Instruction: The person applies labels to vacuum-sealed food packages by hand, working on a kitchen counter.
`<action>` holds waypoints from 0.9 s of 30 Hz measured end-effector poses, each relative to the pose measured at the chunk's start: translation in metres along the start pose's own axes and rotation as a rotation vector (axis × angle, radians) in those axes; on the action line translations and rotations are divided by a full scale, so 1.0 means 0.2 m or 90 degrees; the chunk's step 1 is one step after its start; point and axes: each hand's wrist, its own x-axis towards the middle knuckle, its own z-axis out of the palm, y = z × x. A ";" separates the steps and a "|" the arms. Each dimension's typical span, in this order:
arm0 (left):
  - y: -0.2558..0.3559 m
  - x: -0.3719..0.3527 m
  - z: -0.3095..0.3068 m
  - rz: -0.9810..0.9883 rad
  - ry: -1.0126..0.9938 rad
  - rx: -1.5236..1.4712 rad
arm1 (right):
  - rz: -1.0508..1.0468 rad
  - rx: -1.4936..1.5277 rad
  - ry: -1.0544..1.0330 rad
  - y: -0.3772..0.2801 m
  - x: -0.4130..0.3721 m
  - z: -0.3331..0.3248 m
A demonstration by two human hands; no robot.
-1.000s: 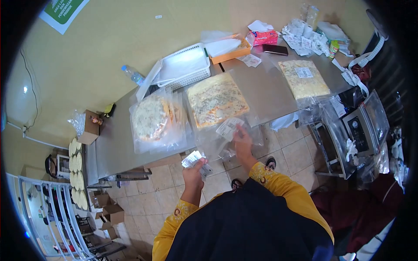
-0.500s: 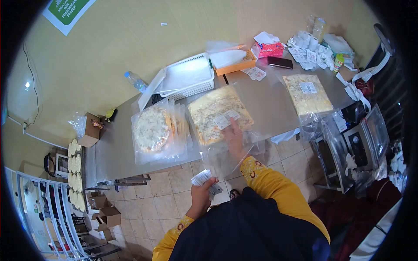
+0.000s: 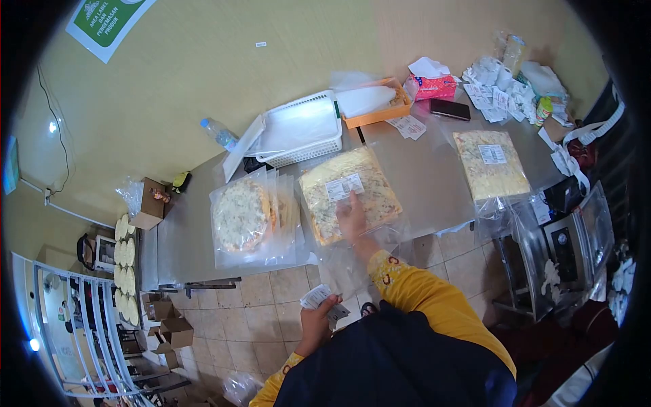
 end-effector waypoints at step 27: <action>-0.24 0.12 -0.29 0.003 -0.043 0.224 | 0.391 0.102 0.004 0.01 -0.35 -1.34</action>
